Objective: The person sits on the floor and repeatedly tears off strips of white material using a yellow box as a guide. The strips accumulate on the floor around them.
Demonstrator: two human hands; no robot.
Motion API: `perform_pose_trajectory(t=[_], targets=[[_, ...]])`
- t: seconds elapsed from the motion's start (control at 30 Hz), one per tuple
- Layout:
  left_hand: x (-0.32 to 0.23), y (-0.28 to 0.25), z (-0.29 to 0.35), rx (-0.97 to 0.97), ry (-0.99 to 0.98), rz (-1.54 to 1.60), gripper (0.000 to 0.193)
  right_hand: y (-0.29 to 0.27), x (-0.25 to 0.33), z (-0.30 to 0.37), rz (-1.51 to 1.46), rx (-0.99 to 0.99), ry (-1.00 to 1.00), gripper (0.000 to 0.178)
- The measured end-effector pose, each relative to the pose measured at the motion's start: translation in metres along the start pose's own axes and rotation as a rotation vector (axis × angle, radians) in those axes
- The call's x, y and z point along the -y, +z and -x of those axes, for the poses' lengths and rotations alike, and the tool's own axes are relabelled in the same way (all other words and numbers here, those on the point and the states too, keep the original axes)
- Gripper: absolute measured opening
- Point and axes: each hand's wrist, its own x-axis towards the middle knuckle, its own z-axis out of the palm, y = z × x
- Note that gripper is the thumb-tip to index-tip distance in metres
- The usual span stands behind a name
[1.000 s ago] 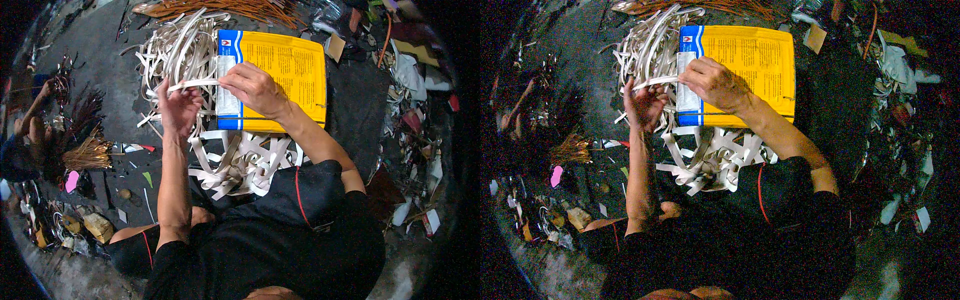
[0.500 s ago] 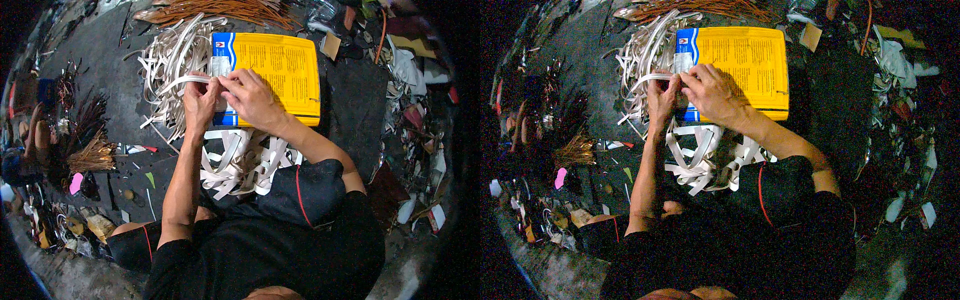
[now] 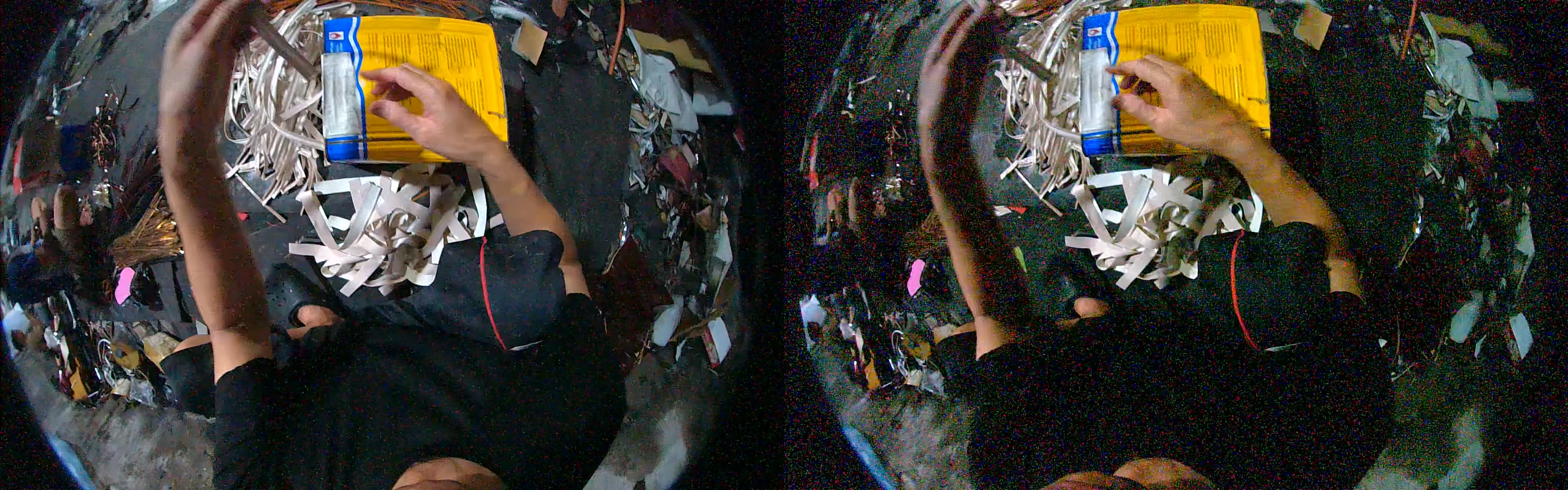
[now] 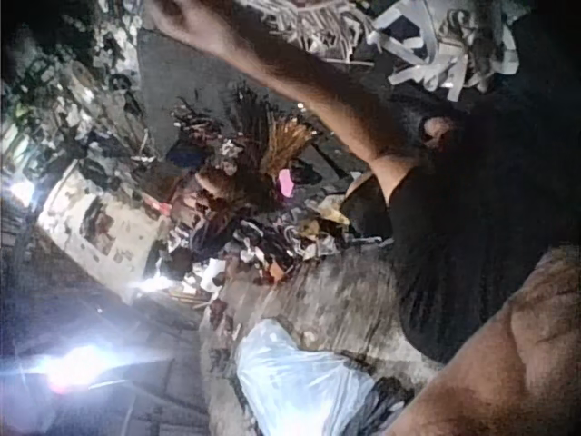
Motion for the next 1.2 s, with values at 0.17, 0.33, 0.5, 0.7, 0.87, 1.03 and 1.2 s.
perform_pose_trajectory(t=[0.17, 0.33, 0.5, 0.7, 0.87, 1.03, 1.2], targets=[[0.036, -0.028, 0.01, -0.147, 0.166, -0.463, 0.045, -0.022, 0.018, 0.048, -0.293, 0.567, 0.1, 0.025], [0.067, 0.002, 0.046, -0.221, 0.046, -0.279, 0.027, 0.063, -0.036, 0.107, 0.006, 0.799, 0.262, 0.032], [0.065, 0.05, 0.065, -0.012, 0.087, -0.32, 0.024, 0.174, -0.122, 0.15, 0.441, 0.133, -0.306, 0.044], [0.055, 0.067, 0.078, 0.3, -0.123, -0.29, 0.023, 0.172, -0.135, 0.128, 0.3, 0.3, -0.126, 0.031], [0.056, 0.051, 0.086, 0.672, -0.311, -0.327, 0.028, 0.097, -0.037, 0.087, 0.02, 0.91, 0.346, 0.033], [0.033, 0.071, 0.1, 0.997, -0.369, -0.217, 0.037, -0.039, 0.049, 0.04, -0.302, 0.49, 0.208, 0.021], [0.042, 0.048, 0.099, 1.035, -0.497, -0.063, 0.028, -0.125, 0.065, 0.02, 0.17, 0.129, 0.197, 0.015]])
